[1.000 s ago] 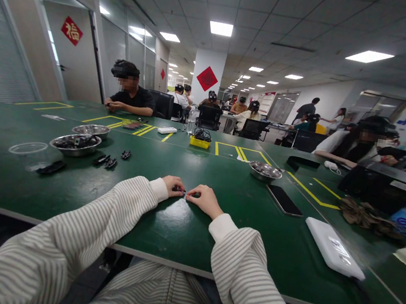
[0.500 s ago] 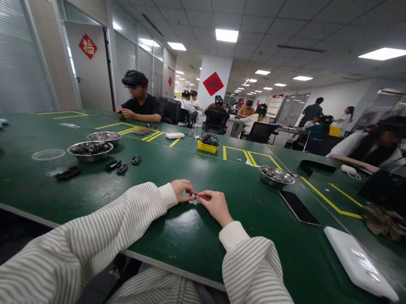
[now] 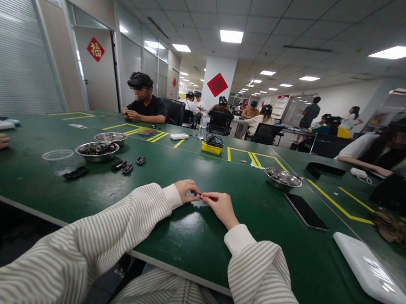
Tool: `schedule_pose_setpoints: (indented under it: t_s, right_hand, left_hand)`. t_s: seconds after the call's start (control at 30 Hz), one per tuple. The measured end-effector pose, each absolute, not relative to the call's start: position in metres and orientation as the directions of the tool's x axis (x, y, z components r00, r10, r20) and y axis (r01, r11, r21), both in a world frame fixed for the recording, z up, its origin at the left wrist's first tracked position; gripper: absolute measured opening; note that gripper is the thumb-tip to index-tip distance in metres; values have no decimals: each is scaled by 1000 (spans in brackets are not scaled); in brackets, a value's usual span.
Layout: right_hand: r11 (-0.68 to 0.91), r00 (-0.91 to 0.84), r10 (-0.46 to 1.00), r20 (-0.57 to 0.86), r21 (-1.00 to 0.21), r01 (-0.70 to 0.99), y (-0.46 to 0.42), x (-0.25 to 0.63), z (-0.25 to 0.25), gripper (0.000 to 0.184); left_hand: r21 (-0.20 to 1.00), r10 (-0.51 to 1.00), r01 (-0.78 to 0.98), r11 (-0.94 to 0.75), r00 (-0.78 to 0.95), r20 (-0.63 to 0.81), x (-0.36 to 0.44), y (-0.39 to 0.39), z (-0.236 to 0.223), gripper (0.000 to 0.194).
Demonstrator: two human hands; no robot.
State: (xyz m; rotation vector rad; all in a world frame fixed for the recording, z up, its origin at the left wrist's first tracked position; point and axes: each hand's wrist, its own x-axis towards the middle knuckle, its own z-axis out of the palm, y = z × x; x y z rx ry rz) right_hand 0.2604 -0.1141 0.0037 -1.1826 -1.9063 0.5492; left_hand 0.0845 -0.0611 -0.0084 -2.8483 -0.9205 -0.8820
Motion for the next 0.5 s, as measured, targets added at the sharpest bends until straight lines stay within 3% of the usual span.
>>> schedule_pose_setpoints:
  t_s: [0.23, 0.5]
  right_hand:
    - [448, -211, 894, 395, -790, 419, -112, 258, 0, 22]
    - [447, -203, 893, 403, -737, 507, -110, 260, 0, 21]
  left_hand:
    - [130, 517, 539, -832, 671, 532, 85, -62, -9, 23]
    - [210, 533, 505, -837, 669, 517, 86, -67, -6, 18]
